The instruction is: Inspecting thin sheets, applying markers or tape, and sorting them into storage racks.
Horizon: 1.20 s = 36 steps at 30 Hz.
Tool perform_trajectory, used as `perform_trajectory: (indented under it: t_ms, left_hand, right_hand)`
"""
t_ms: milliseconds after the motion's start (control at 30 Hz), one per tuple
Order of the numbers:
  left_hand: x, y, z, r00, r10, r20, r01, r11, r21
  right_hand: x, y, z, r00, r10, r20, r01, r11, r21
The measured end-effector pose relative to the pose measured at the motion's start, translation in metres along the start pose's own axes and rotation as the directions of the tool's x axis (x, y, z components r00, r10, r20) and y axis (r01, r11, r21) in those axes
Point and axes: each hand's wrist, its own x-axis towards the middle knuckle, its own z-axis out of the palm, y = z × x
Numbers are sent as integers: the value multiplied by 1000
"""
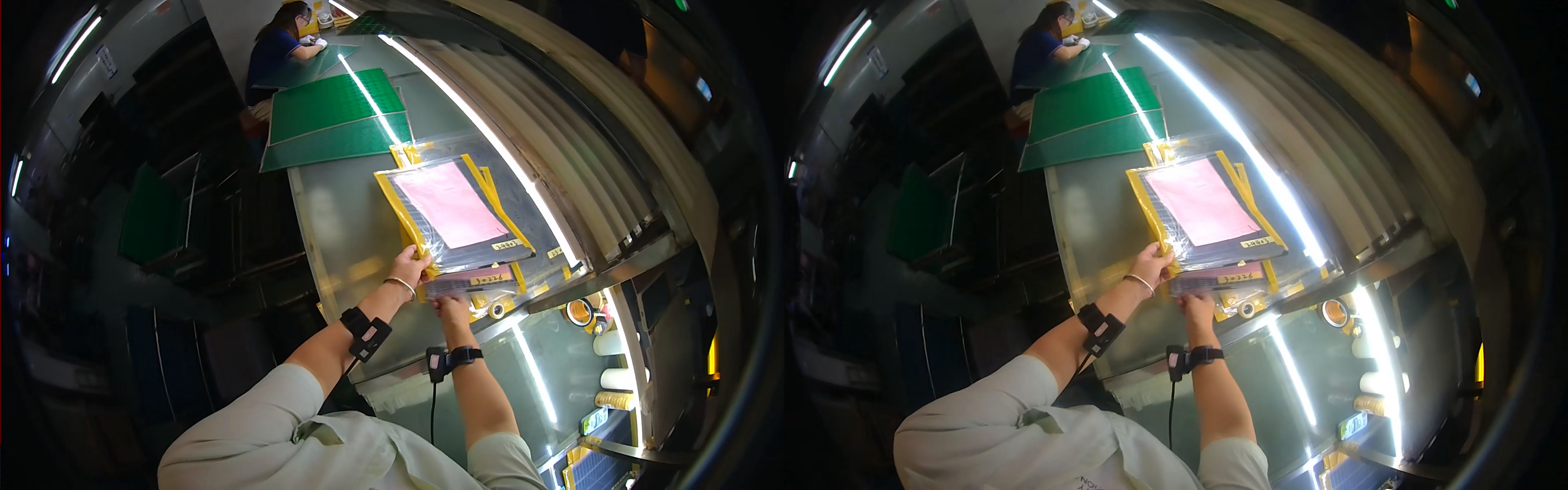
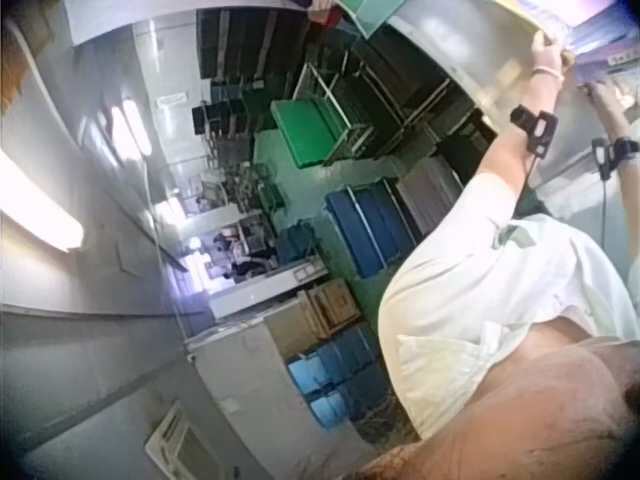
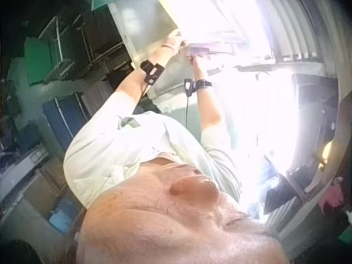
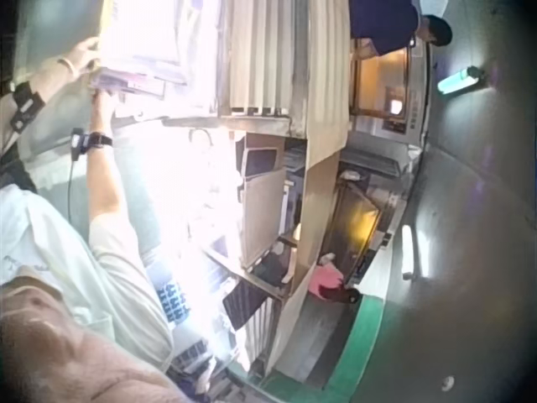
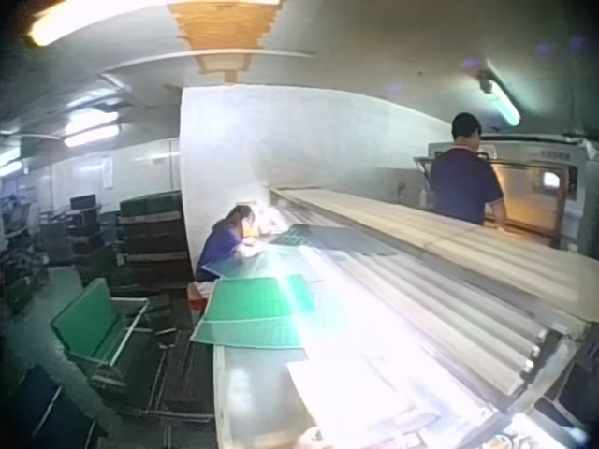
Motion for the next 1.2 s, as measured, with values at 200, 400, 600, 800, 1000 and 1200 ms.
perform_trajectory:
  t_ms: [200, 400, 600, 800, 1000, 1200]
  left_hand:
    - [2, -32, -52, 900, 106, 422, -328, 802, 498]
    - [-147, -71, -105, 780, -17, 626, -615, -203, 762]
    - [-177, -100, -121, 669, 82, 739, -674, -352, 649]
    - [-164, -110, -135, 684, 204, 700, -709, -43, 704]
    - [-157, -81, -140, 795, 374, 478, -599, 356, 718]
    - [-160, -74, -147, 760, 364, 539, -649, 360, 671]
  right_hand:
    - [-103, 50, 16, 972, 121, 201, -145, 983, 112]
    - [-179, 68, -3, 981, 184, 63, -190, 975, 114]
    - [-168, 127, -42, 996, -64, 66, 78, 970, -232]
    - [-161, 90, -28, 976, 13, -220, 63, 940, 336]
    - [-164, 53, -21, 962, 205, -182, -90, 863, 497]
    - [-141, 57, -27, 934, -92, -346, 158, 973, 169]
